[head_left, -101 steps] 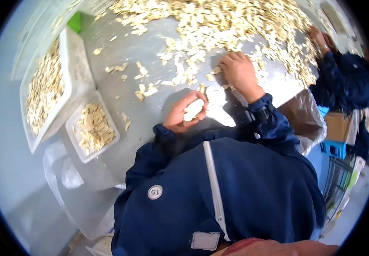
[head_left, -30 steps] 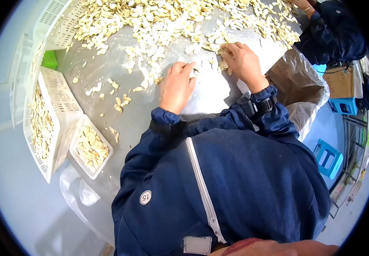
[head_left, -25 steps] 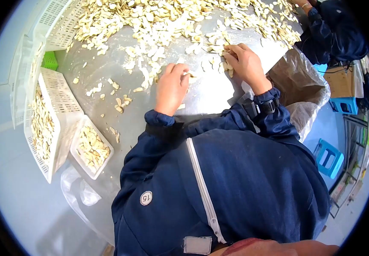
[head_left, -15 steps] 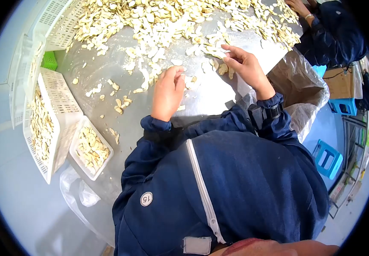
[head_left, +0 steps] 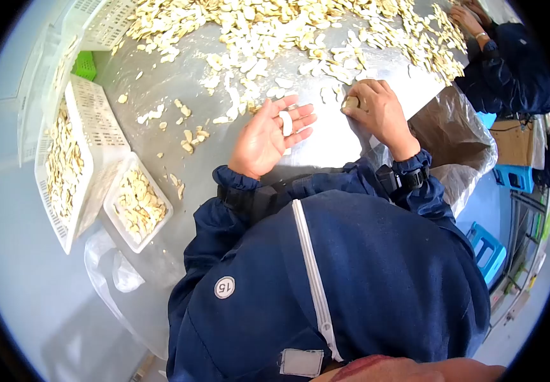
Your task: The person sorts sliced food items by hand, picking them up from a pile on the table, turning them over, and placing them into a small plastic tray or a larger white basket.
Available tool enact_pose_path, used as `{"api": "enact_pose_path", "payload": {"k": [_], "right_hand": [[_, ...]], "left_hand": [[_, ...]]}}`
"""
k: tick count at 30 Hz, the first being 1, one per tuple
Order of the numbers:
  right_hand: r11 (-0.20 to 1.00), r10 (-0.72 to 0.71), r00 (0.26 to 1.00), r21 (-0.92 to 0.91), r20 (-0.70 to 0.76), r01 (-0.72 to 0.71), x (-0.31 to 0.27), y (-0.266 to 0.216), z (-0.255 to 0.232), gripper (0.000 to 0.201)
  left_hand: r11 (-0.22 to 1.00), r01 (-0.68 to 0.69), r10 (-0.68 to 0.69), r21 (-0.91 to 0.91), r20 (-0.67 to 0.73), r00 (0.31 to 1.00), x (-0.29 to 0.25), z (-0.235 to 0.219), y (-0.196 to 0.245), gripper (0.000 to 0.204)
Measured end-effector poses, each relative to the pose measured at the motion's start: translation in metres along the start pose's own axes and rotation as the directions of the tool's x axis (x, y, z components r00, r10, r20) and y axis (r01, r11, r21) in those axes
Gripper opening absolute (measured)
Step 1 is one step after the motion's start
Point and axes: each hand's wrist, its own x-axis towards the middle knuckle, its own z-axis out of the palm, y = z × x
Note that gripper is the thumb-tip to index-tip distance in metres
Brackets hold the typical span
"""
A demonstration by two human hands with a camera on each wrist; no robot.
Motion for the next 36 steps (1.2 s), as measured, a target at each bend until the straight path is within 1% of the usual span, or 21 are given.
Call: {"api": "enact_pose_path", "payload": {"k": [2, 3, 5, 6, 7, 9, 10, 14, 15, 17, 20, 21, 23, 25, 27, 28, 30, 31, 33, 35, 36], "right_hand": [[0.997, 0.020, 0.998, 0.070, 0.058, -0.024, 0.004, 0.000, 0.002, 0.026], [0.975, 0.098, 0.992, 0.194, 0.077, -0.112, 0.004, -0.002, 0.000, 0.025], [0.863, 0.254, 0.958, 0.416, 0.136, -0.288, 0.003, -0.008, -0.005, 0.025], [0.760, 0.350, 0.918, 0.517, 0.187, -0.395, 0.002, -0.003, -0.014, 0.026], [0.798, 0.353, 0.935, 0.514, 0.025, -0.315, 0.000, 0.013, -0.008, 0.026], [0.858, 0.424, 0.898, 0.371, -0.121, -0.355, -0.005, 0.024, -0.023, 0.025], [0.885, 0.429, 0.899, 0.241, -0.093, -0.397, -0.009, 0.029, -0.030, 0.026], [0.915, 0.378, 0.920, 0.109, 0.106, -0.389, -0.016, 0.009, -0.029, 0.031], [0.926, 0.356, 0.930, 0.100, 0.091, -0.365, -0.019, -0.002, -0.024, 0.028], [0.973, 0.230, 0.973, 0.017, -0.028, -0.229, -0.018, -0.004, -0.008, 0.023], [0.963, 0.266, 0.964, 0.045, 0.021, -0.266, -0.011, -0.009, -0.013, 0.020], [0.969, 0.243, 0.969, 0.030, 0.043, -0.244, -0.010, -0.007, -0.013, 0.020], [0.967, 0.199, 0.979, 0.157, 0.034, -0.202, -0.003, -0.015, -0.015, 0.021], [0.956, 0.141, 0.986, 0.248, 0.088, -0.159, 0.015, -0.022, -0.003, 0.022], [0.963, 0.114, 0.964, 0.213, 0.238, -0.167, 0.045, -0.069, 0.003, 0.022], [0.948, 0.031, 0.951, 0.293, 0.307, -0.125, 0.059, -0.096, 0.008, 0.022], [0.903, -0.102, 0.907, 0.420, 0.409, -0.088, 0.071, -0.153, 0.016, 0.024], [0.766, -0.240, 0.876, 0.636, 0.418, -0.094, 0.074, -0.171, 0.025, 0.030], [0.447, -0.393, 0.896, 0.894, 0.208, -0.011, 0.072, -0.211, 0.030, 0.035], [0.586, -0.402, 0.900, 0.803, 0.168, 0.111, 0.083, -0.210, 0.028, 0.035], [0.712, -0.389, 0.912, 0.670, 0.128, 0.209, 0.088, -0.199, 0.029, 0.034]], "left_hand": [[0.999, -0.023, 0.023, 0.026, 0.001, 1.000, 0.002, 0.000, -0.002, 0.050], [0.987, -0.044, 0.045, 0.156, -0.002, 0.999, 0.001, -0.005, -0.002, 0.048], [0.913, -0.078, 0.080, 0.401, 0.011, 0.997, -0.004, -0.022, -0.001, 0.045], [0.911, -0.096, 0.097, 0.401, 0.018, 0.995, -0.007, -0.024, -0.002, 0.039], [0.902, -0.098, 0.099, 0.420, 0.018, 0.995, -0.009, -0.027, -0.002, 0.038], [0.881, -0.109, 0.115, 0.461, 0.015, 0.993, -0.012, -0.030, -0.002, 0.037], [0.873, -0.086, 0.129, 0.481, -0.058, 0.990, -0.015, -0.023, -0.002, 0.032], [0.818, -0.100, 0.142, 0.567, -0.031, 0.989, -0.012, -0.029, -0.008, 0.028], [0.811, -0.085, 0.135, 0.579, -0.045, 0.990, -0.010, -0.027, -0.011, 0.027], [0.791, -0.064, 0.123, 0.608, -0.055, 0.991, -0.017, -0.026, -0.011, 0.025], [0.763, -0.055, 0.118, 0.644, -0.056, 0.991, -0.034, -0.034, -0.009, 0.022], [0.761, -0.047, 0.119, 0.647, -0.069, 0.990, -0.038, -0.038, -0.010, 0.022], [0.759, -0.042, 0.150, 0.650, -0.111, 0.982, -0.049, -0.047, -0.012, 0.022], [0.783, -0.082, 0.152, 0.617, -0.063, 0.986, -0.054, -0.054, -0.021, 0.023], [0.777, -0.128, 0.183, 0.617, -0.027, 0.983, -0.053, -0.060, -0.027, 0.023], [0.780, -0.089, 0.151, 0.620, -0.048, 0.987, -0.052, -0.059, -0.027, 0.023], [0.761, -0.133, 0.183, 0.635, -0.013, 0.983, -0.051, -0.062, -0.030, 0.020], [0.736, -0.165, 0.229, 0.657, -0.011, 0.973, -0.050, -0.063, -0.033, 0.020], [0.691, -0.196, 0.247, 0.696, 0.027, 0.969, -0.052, -0.065, -0.031, 0.022], [0.754, -0.155, 0.233, 0.639, -0.039, 0.972, -0.061, -0.063, -0.031, 0.023], [0.783, -0.132, 0.216, 0.607, -0.068, 0.974, -0.065, -0.063, -0.030, 0.024]]}}
